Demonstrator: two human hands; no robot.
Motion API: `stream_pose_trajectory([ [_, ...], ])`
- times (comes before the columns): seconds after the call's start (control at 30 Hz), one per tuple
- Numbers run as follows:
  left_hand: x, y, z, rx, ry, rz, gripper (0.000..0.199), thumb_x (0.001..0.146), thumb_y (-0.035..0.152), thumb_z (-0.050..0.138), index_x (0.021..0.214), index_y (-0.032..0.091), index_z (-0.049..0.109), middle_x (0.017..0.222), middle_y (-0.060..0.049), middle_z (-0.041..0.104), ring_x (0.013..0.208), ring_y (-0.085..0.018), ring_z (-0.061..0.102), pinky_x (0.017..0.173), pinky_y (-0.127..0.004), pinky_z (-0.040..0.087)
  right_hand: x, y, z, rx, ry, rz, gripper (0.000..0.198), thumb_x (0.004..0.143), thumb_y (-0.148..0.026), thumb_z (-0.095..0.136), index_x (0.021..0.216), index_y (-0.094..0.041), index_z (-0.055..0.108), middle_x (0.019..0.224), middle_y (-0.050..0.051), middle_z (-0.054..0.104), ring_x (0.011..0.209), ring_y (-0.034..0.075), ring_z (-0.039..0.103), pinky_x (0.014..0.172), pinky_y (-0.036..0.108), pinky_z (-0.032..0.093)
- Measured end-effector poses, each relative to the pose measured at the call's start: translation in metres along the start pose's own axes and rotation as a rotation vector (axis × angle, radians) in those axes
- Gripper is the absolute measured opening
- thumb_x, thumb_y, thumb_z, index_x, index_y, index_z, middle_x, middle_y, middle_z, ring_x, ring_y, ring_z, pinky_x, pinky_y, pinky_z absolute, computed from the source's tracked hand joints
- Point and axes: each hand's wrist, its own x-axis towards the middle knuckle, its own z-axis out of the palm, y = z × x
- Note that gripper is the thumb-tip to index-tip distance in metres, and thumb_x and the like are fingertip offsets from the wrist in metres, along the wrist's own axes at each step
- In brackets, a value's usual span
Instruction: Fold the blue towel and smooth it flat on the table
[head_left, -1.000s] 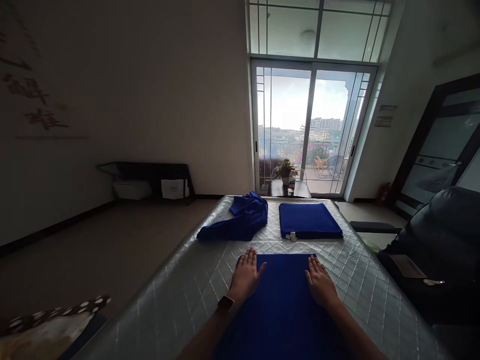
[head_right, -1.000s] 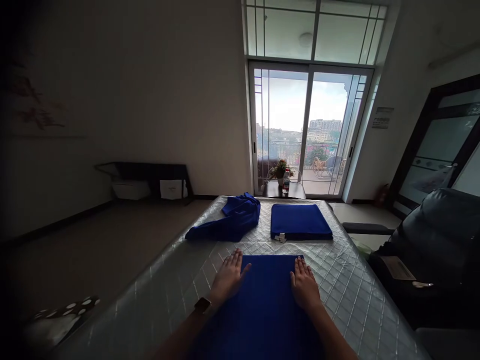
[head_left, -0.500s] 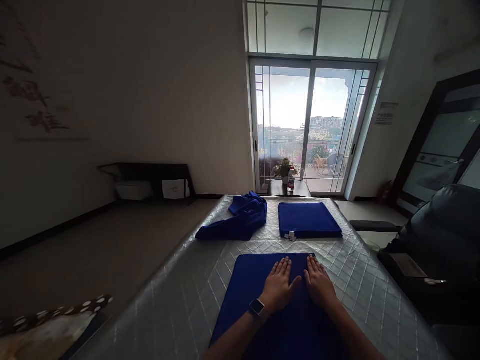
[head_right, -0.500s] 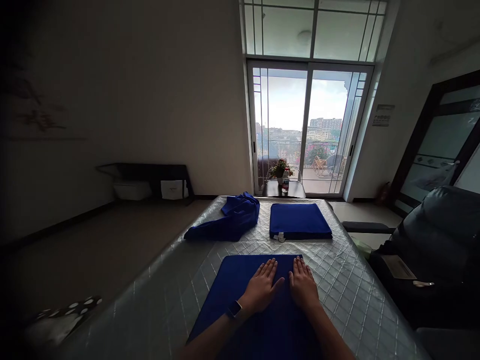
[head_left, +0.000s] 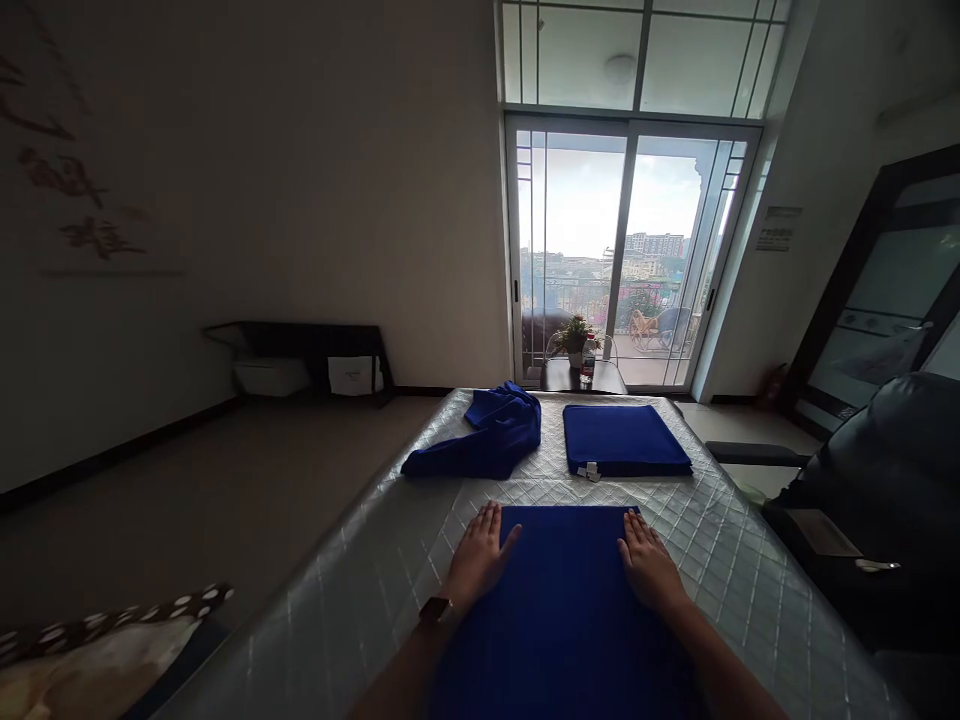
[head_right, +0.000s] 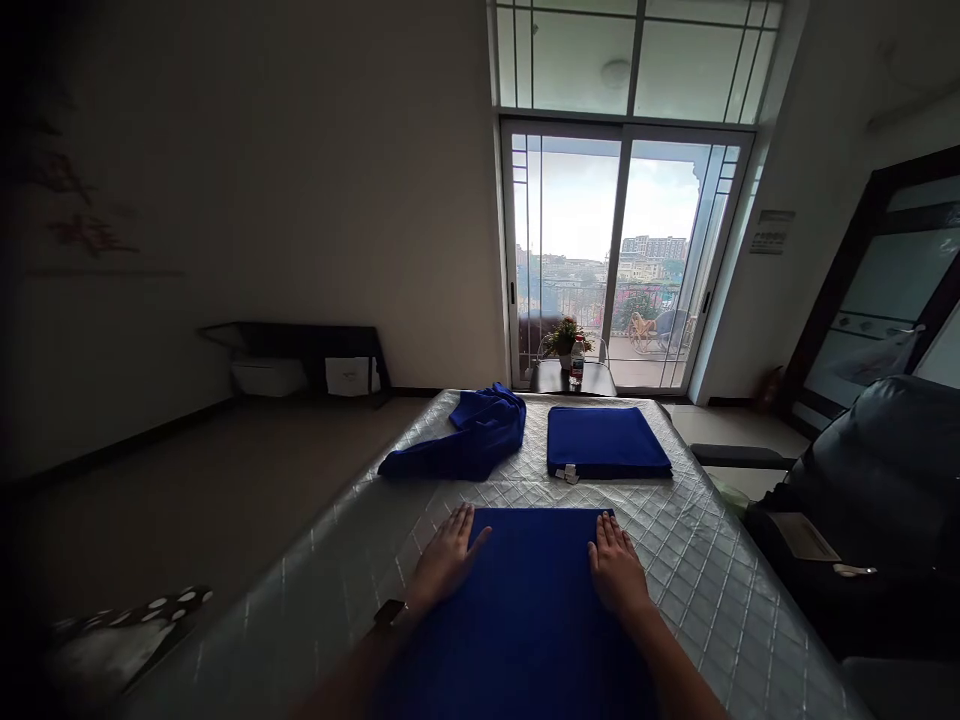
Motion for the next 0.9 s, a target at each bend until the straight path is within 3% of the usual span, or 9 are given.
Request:
stream_pose_trajectory([
  [0.23,0.000,-0.001,0.001,-0.007,0.008,0.002,0.084,0.105,0.065,0.017,0.160,0.005,0.036,0.165,-0.021,0.037,0.155,-0.032,0.032,0.125,-0.050,0.030,0.023,-0.002,-0.013,-0.001,-0.020,0.007,0.069,0.103,-0.039,0.021,0.160,-0.002,0.031,0.169,0.016,0.026,0.159,0.025,0.019,0.129,0.044,0.017],
  [0.5,-0.001,0.005,-0.008,-0.007,-0.048,-0.025,0.086,0.104,0.065,0.013,0.160,0.002,0.032,0.167,-0.021,0.033,0.158,-0.029,0.026,0.128,-0.047,0.025,0.029,0.004,0.007,-0.003,0.057,-0.011,0.065,0.104,-0.034,0.021,0.160,-0.003,0.030,0.169,0.015,0.027,0.159,0.021,0.019,0.129,0.043,0.019],
  [0.77,0.004,0.005,-0.011,0.059,-0.097,-0.029,0.089,0.104,0.066,0.010,0.159,0.000,0.034,0.167,-0.021,0.032,0.156,-0.031,0.029,0.127,-0.047,0.028,0.027,0.003,0.004,0.039,0.061,0.009,0.063,0.105,-0.033,0.025,0.161,-0.005,0.029,0.169,0.015,0.028,0.158,0.022,0.020,0.129,0.041,0.018],
  [0.9,0.018,0.024,-0.014,0.118,-0.105,-0.093,0.094,0.101,0.070,0.008,0.155,0.000,0.042,0.164,-0.024,0.037,0.155,-0.037,0.032,0.124,-0.054,0.030,0.026,0.003,0.005,0.068,0.081,0.003,0.064,0.104,-0.034,0.026,0.160,-0.004,0.031,0.169,0.015,0.027,0.158,0.024,0.022,0.129,0.042,0.018],
])
